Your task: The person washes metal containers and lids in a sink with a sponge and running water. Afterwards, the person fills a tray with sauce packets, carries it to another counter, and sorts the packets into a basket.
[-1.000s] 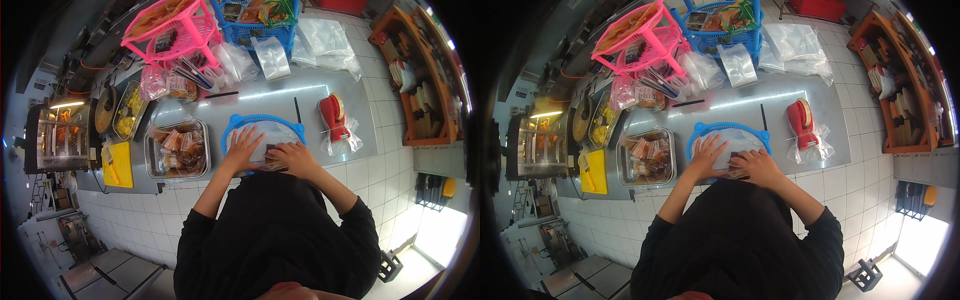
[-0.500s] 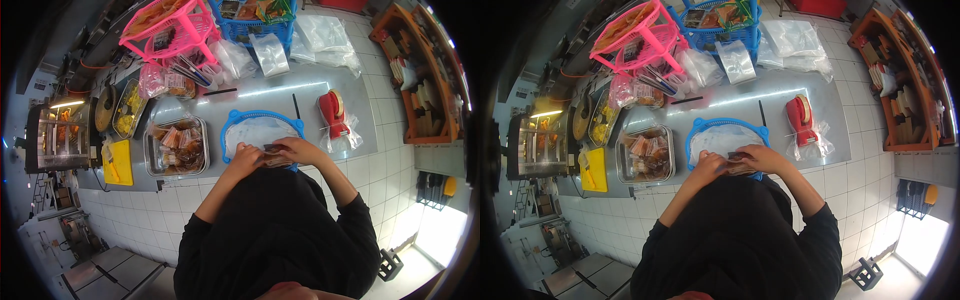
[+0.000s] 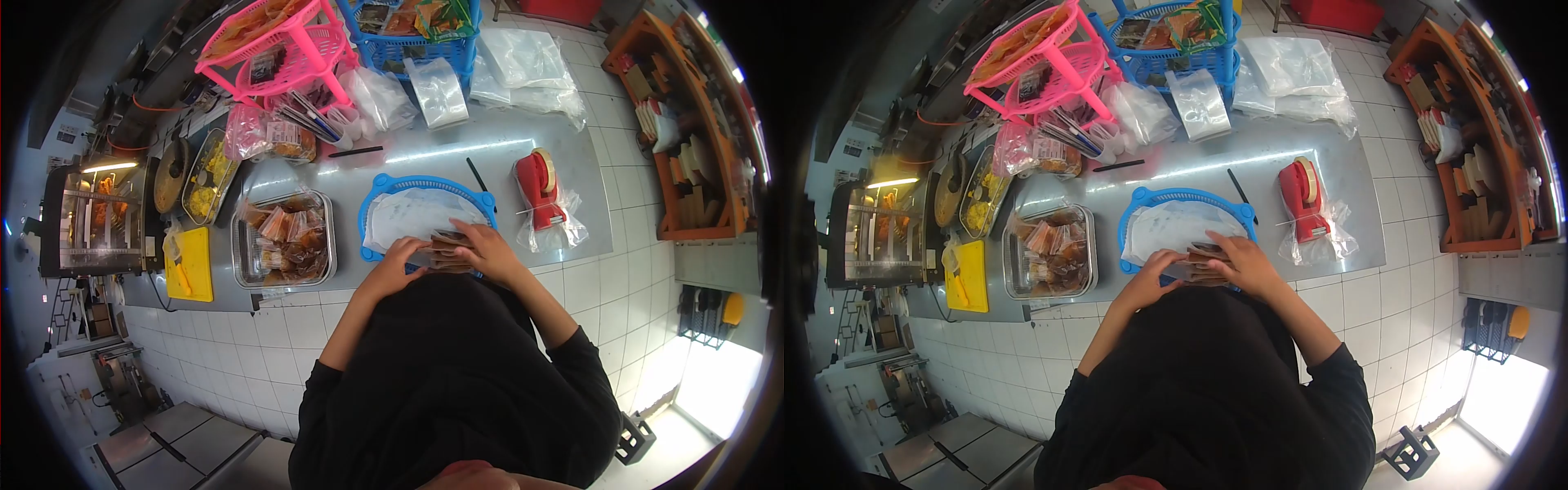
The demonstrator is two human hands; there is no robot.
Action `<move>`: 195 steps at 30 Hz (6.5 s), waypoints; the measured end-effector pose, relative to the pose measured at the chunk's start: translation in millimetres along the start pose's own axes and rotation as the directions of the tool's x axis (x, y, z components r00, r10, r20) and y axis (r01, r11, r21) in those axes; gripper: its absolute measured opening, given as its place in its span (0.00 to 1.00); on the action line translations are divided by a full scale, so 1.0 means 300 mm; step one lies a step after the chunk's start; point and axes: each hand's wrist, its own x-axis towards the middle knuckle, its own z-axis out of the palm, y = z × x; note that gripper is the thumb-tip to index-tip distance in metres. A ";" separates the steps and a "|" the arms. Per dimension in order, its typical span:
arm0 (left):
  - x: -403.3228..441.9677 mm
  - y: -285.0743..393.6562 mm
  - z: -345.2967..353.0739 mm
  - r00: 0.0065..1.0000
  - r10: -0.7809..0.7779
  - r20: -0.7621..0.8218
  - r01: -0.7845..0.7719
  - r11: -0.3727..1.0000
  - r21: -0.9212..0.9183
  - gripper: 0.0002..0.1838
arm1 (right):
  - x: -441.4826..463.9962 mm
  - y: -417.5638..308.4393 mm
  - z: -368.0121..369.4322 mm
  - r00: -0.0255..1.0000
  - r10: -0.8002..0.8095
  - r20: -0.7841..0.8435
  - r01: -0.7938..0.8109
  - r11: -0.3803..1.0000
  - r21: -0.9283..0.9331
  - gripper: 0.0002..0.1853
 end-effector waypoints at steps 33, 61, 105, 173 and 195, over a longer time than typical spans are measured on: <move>0.049 0.379 -0.078 0.689 0.592 -0.417 -0.313 0.763 0.566 0.15 | 0.083 -0.231 -0.160 0.523 -0.823 -0.222 0.781 0.358 0.512 0.22; -0.449 0.104 0.228 0.627 -0.548 -0.554 0.608 0.788 -0.093 0.17 | 0.007 -0.041 -0.024 0.970 -0.182 0.159 0.200 0.974 -0.105 0.29; -0.485 -0.311 -0.752 0.778 0.124 -0.617 0.039 0.969 0.244 0.05 | 0.007 -0.339 0.237 0.893 0.136 -0.429 -0.343 0.822 -0.455 0.22; -0.402 -0.276 -0.710 0.700 -0.105 -0.707 -0.408 0.754 -0.515 0.05 | 0.519 -0.985 0.413 0.942 -0.332 -0.037 0.324 0.936 -0.139 0.09; -0.422 -0.269 -0.859 0.856 0.052 -0.515 -0.193 0.955 -0.225 0.18 | 0.510 -0.928 0.339 0.967 -0.163 -0.195 0.155 0.987 -0.052 0.13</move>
